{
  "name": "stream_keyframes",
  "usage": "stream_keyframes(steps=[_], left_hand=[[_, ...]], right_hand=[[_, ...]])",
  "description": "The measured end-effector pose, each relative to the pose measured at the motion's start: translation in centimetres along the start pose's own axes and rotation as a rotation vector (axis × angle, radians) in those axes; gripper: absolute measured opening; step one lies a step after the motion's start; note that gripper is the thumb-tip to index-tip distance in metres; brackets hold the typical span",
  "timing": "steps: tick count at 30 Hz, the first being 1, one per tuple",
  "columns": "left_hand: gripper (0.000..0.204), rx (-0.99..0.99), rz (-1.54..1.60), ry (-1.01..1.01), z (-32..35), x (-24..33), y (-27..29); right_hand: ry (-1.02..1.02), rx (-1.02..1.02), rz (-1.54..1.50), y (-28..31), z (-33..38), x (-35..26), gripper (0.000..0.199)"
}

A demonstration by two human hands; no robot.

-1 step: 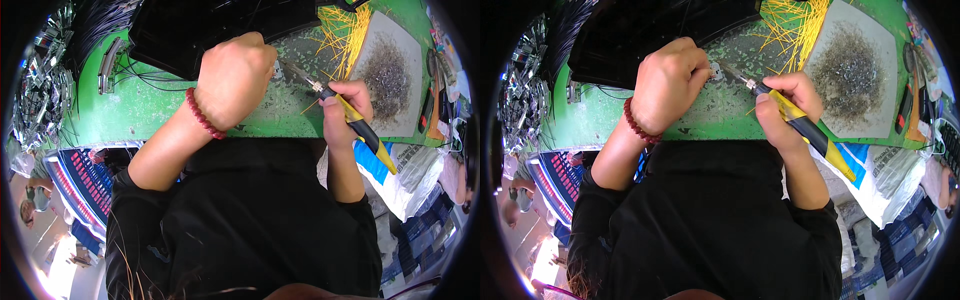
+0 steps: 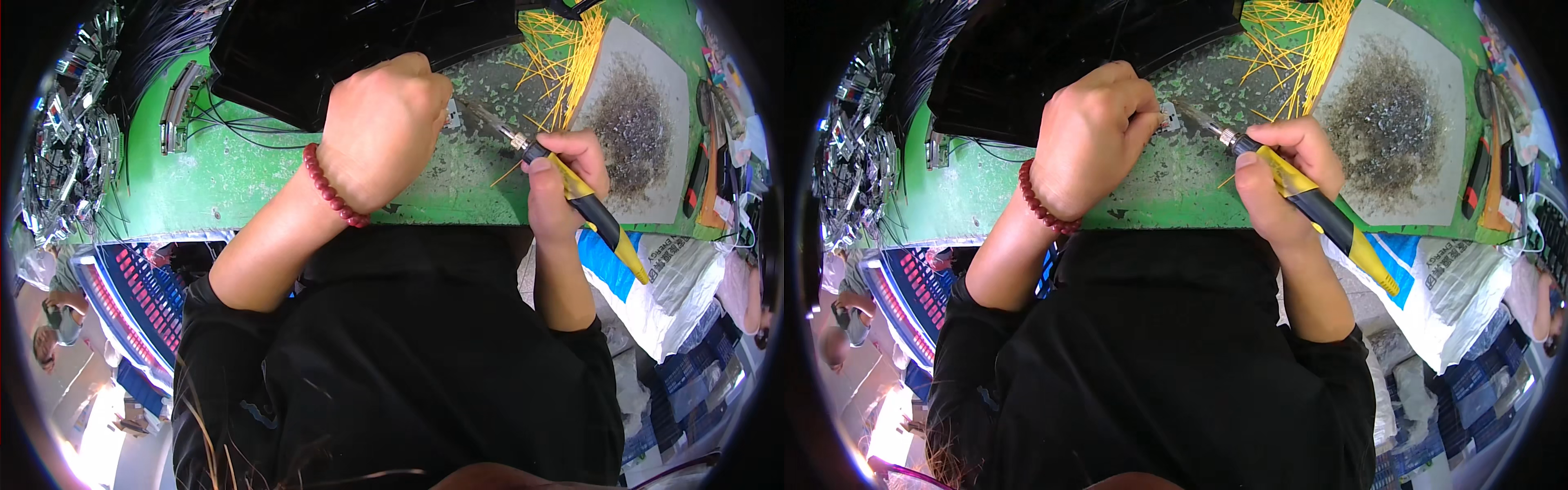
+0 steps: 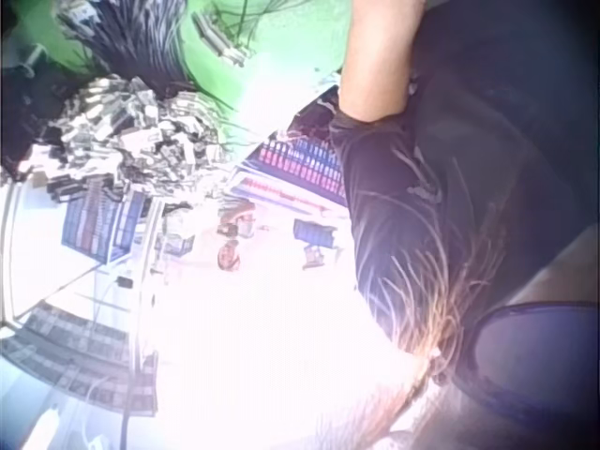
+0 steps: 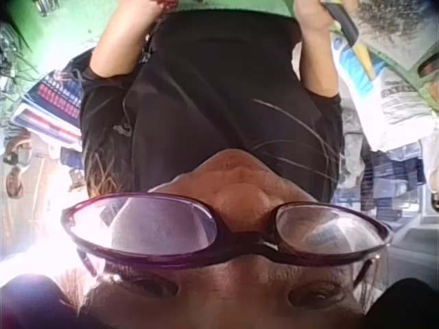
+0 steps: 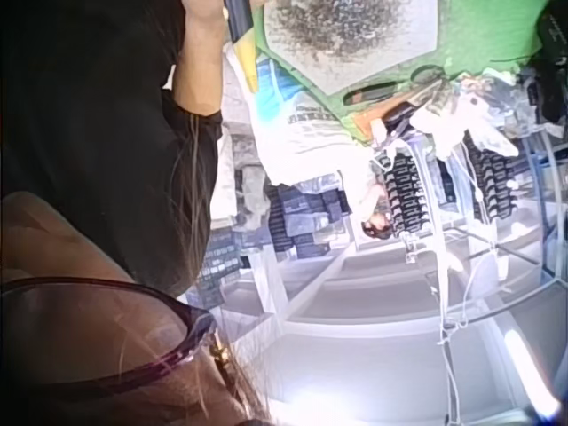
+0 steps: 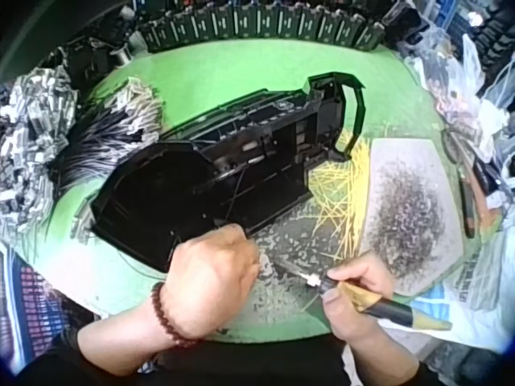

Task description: The person solders wires to small circuit boards using a soldering iron and installs the wired components into a toy vehicle body.

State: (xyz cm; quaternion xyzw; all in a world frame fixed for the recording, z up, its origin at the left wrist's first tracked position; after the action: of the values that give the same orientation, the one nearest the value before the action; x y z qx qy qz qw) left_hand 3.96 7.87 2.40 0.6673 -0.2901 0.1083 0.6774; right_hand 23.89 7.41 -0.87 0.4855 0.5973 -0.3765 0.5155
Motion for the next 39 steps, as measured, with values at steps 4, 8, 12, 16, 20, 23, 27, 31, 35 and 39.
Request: stream_keyframes(steps=[4, 8, 12, 16, 20, 23, 27, 31, 35, 39], left_hand=[[0.006, 0.01, 0.001, 0.006, 0.1, -0.1, -0.2], [0.005, 0.025, 0.005, -0.007, 0.1, 0.0, -0.1], [0.006, 0.053, 0.036, -0.002, 0.3, -0.1, -0.3], [0.006, 0.107, 0.031, 0.002, 0.5, -0.1, -0.5], [0.006, 0.13, 0.047, -0.045, 0.6, -0.2, -0.6], [0.006, 0.12, 0.095, -0.07, 0.9, -0.2, -0.4], [0.005, 0.149, 0.113, -0.071, 1.1, -0.4, -0.6], [0.009, 0.096, 0.112, -0.054, 0.9, -0.4, -0.3], [0.008, 0.076, 0.109, -0.027, 0.6, -0.3, -0.5], [0.007, 0.126, 0.117, -0.037, 0.8, -0.4, -0.4]], right_hand=[[0.031, -0.003, 0.015, 0.1, 0.1, 0.0, 0.025], [0.063, -0.052, 0.05, 0.4, 0.2, -0.2, 0.02], [0.02, -0.001, 0.009, 0.4, 0.3, 0.0, 0.03], [0.02, 0.012, -0.006, 0.3, 0.3, -0.1, 0.031], [0.023, 0.013, 0.02, 0.4, 0.2, -0.1, 0.031], [0.032, 0.012, 0.03, 0.3, 0.1, -0.2, 0.03], [0.015, 0.003, 0.008, 0.1, 0.1, -0.1, 0.026], [0.022, -0.014, 0.003, 0.1, 0.1, -0.1, 0.025], [0.006, -0.017, 0.013, 0.1, 0.1, -0.1, 0.026], [0.01, -0.021, 0.015, 0.0, 0.0, -0.2, 0.026]])
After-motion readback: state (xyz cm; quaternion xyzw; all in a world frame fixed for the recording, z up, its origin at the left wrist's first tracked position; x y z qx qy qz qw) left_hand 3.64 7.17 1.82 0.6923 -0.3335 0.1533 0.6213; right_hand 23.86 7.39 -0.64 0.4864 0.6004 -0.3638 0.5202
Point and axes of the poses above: each hand's wrist, its own z-axis away from the middle knuckle, its own y-axis out of the back of the hand, x = y × z, the point moved 5 cm from there along -z, towards the middle knuckle, and after that the axes turned 7 degrees about -x, right-handed, at the moved point
